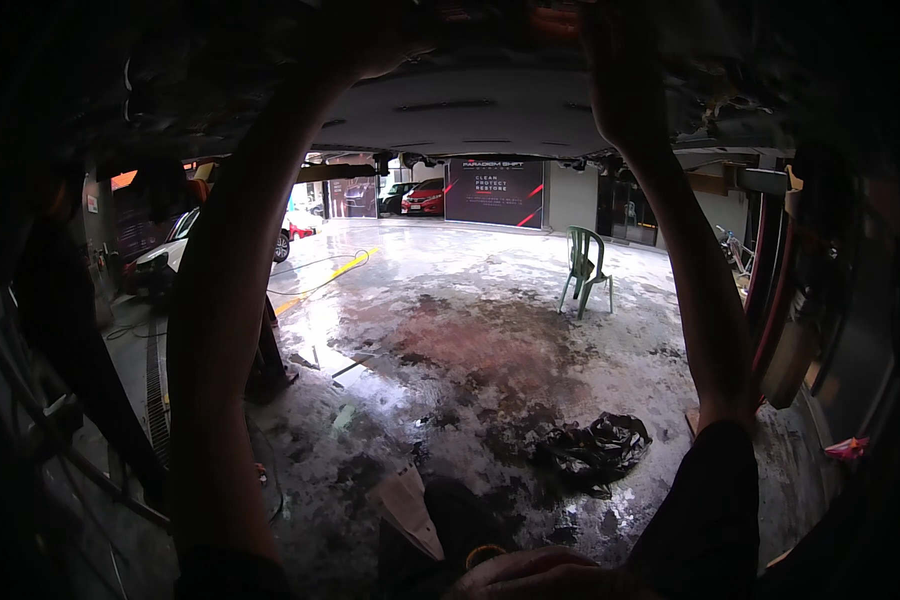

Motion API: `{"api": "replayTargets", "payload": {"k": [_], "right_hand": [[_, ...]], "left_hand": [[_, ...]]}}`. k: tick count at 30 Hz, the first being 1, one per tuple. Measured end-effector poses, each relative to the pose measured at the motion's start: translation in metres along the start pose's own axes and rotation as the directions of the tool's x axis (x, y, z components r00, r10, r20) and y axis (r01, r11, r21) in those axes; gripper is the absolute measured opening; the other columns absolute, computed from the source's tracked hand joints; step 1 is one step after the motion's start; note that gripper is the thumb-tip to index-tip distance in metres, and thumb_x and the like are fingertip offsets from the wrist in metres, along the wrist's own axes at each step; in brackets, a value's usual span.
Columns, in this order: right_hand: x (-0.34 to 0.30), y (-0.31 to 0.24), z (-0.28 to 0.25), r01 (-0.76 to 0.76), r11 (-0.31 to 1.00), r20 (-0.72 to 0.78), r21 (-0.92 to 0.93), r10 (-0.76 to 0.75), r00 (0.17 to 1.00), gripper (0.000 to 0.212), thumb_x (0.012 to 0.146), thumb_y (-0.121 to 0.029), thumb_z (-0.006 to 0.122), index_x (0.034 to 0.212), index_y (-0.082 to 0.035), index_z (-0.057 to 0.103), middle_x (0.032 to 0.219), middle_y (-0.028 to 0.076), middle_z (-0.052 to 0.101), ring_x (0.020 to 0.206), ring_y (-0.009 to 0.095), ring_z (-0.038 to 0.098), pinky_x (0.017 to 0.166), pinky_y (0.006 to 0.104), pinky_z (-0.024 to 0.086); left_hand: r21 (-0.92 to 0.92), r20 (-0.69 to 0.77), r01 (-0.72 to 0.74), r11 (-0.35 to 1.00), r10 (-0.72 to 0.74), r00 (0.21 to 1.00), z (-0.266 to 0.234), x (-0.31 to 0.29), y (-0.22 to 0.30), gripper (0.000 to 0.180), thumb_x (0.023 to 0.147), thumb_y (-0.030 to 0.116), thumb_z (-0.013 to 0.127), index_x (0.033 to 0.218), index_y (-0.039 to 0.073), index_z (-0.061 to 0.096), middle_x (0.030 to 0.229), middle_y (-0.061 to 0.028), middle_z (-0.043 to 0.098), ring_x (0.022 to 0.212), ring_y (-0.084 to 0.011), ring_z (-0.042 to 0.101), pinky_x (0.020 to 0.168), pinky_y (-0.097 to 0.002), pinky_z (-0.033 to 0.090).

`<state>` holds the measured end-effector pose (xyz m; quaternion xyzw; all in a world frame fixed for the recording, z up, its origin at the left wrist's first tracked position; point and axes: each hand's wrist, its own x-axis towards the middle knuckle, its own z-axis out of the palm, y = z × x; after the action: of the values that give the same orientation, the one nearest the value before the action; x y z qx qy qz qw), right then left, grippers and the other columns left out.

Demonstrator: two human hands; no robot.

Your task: The person lies on the floor under a raised vehicle and applies newspaper sheets to the underside of the car. They unfold newspaper, position it against the undercarriage, and press it into place, repeating the process with multiple sheets.

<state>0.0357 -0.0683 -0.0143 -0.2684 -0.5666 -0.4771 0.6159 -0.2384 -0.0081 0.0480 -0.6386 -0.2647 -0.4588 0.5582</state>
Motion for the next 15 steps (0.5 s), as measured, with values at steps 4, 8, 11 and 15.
{"api": "replayTargets", "payload": {"k": [4,8,11,15], "right_hand": [[0.007,-0.019,0.003,-0.198,0.970,-0.010,0.142,0.202,0.979,0.069,0.104,-0.055,0.052,0.141,0.003,0.046,0.113,0.028,0.062,0.112,0.040,0.060,0.093,0.0491,0.046],[0.026,-0.042,-0.023,-0.303,0.933,0.154,0.193,0.276,0.949,0.066,0.100,-0.040,0.064,0.149,-0.001,0.043,0.123,0.024,0.059,0.115,0.039,0.060,0.097,0.0494,0.048],[0.025,0.003,0.031,0.207,0.978,-0.169,-0.023,-0.208,0.963,0.052,0.101,-0.020,0.066,0.151,-0.017,0.050,0.118,0.016,0.062,0.110,0.029,0.066,0.091,0.0434,0.058],[0.011,0.030,0.006,0.338,0.848,0.066,-0.408,-0.341,0.938,0.053,0.098,-0.015,0.069,0.148,-0.015,0.051,0.120,0.016,0.065,0.110,0.026,0.067,0.087,0.0405,0.061]], "left_hand": [[-0.038,0.013,0.129,0.991,-0.128,0.992,-0.007,0.002,0.015,0.047,0.085,0.047,0.076,0.115,0.010,0.074,0.114,-0.0216,0.071,0.113,-0.0376,0.065,0.101,-0.0506,0.050],[-0.104,-0.171,0.040,0.994,-0.057,0.984,0.004,-0.003,0.019,0.044,0.083,0.042,0.079,0.112,0.009,0.071,0.109,-0.0177,0.072,0.110,-0.0342,0.066,0.096,-0.0503,0.051],[-0.063,-0.156,0.040,0.997,-0.049,0.987,0.001,-0.014,0.005,0.049,0.086,0.037,0.079,0.122,0.007,0.064,0.110,-0.0198,0.069,0.106,-0.0341,0.067,0.092,-0.0490,0.053],[-0.311,-0.586,-0.061,0.948,-0.141,0.798,0.023,-0.027,0.004,0.045,0.090,0.044,0.079,0.116,0.008,0.073,0.093,-0.0106,0.072,0.092,-0.0266,0.070,0.093,-0.0452,0.050]]}}
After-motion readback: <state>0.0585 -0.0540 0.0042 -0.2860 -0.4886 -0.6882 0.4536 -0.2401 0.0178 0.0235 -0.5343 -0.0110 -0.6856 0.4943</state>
